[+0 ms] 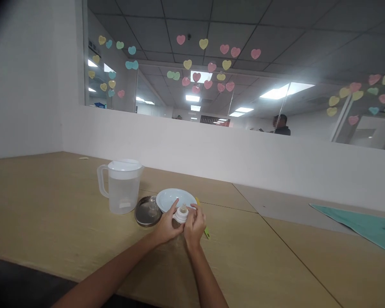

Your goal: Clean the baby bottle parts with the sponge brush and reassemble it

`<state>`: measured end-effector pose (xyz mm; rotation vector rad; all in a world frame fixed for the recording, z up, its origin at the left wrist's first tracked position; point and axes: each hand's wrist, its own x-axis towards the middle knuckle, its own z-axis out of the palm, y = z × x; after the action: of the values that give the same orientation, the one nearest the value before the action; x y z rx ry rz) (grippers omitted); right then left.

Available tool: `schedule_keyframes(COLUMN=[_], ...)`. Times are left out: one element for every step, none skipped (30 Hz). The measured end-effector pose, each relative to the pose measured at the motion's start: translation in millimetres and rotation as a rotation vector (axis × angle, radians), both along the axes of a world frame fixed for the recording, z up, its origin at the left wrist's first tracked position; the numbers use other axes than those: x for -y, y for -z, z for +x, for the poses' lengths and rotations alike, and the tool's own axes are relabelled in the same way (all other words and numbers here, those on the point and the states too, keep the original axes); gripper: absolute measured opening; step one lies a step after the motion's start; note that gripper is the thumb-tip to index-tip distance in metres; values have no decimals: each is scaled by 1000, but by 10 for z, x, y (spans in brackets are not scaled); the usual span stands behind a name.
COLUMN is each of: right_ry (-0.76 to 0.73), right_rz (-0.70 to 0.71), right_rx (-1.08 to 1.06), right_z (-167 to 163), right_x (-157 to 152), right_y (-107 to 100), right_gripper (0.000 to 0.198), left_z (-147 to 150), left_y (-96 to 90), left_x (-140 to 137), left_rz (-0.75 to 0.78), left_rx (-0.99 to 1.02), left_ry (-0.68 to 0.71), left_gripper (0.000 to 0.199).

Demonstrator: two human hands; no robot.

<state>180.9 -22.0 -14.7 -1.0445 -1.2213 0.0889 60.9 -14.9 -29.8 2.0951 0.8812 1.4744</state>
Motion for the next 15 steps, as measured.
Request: schedule_keyframes(right_ry=[-43,-90,-138,-187,-235,-282,-327,-367,-397,-415,-423,-427,-428,-422,-409], right_rz=[-5,-9,-17,-30,-49,-70,-89,-106,-118,-121,-115,-102,-87,-72,-61], right_rx=[-7,-7,0,9,19,26,29,31,33,35,39,45,57,73,95], right_z=[7,14,20,27,34,40,48,55,63,71,78,84,89,91,92], right_x=[-13,-27,-41,-55,-68,-81,-93,-105,-115,-123,-128,-131,-130,-126,-119], right_y=[-2,-6,-11,-17,-21,-25,-26,-25,-22,-18,-13,-8,-5,-3,-3], right_gripper=[29,29,29,31,32,33,34,35,36,36,36,38,40,42,44], left_z=[0,-2,-5,-9,-14,-18,-23,-27,-30,-32,-33,-34,-33,-32,-31], left_y=[-2,-3,-4,-4,-4,-3,-2,-1,-1,-2,-3,-5,-8,-10,-12], left_x=[3,4,5,5,3,1,-2,-5,-9,-11,-13,-13,-13,-11,-8], left_rz=[1,3,5,7,11,15,19,22,22,20,15,9,4,2,3], left_rx=[-3,-8,-13,-19,-23,-26,-27,-27,-28,-27,-25,-21,-17,-12,-10], left_ry=[-7,-13,-17,-20,-22,-20,-13,-5,4,10,14,14,12,8,6], left_gripper=[93,91,89,87,85,84,83,84,84,85,85,85,86,85,85])
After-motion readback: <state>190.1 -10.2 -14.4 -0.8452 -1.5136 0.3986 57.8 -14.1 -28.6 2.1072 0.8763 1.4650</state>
